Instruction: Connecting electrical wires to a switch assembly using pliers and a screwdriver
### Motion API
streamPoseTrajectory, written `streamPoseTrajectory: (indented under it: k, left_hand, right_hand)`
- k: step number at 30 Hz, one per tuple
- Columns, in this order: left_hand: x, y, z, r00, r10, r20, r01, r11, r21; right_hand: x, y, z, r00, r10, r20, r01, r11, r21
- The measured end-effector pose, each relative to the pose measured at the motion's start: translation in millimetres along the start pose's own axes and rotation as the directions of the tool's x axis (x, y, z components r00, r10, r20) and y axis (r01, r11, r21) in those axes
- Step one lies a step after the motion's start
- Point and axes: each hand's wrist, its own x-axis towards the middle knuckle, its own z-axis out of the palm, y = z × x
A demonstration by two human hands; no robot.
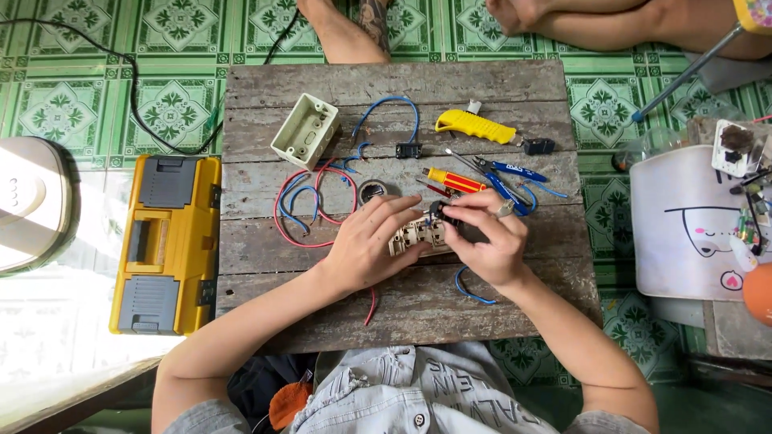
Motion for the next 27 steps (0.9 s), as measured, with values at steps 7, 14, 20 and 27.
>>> streamPoseTrajectory:
  k: [7, 14, 20, 27]
  left_hand:
    - [-2.3, -7.6, -3.4, 0.988, -0.153, 0.038, 0.157, 0.979, -0.13]
    - [-3.5, -45.9, -23.0, 0.98, -0.178, 0.094, 0.167, 0.979, 0.114]
    - [-7.2, -71.9, -37.2, 0.943, -0.227, 0.244, 0.163, 0.953, 0.257]
    - [-14.7, -89.5, -45.6, 0.926, -0.272, 0.26, 0.197, 0.939, 0.282]
  right_hand:
    - [18.1, -10.3, -2.6, 0.999, -0.018, -0.038, 0.024, 0.984, 0.178]
    - [0.5, 17.4, -6.4, 0.998, 0.022, -0.052, -0.01, 0.975, 0.221]
    - [-1.4, 20.3, -12.2, 0.955, 0.28, -0.099, -0.237, 0.918, 0.318]
    - [8.9, 11.0, -21.0, 0.887, 0.447, -0.114, -0.388, 0.856, 0.342]
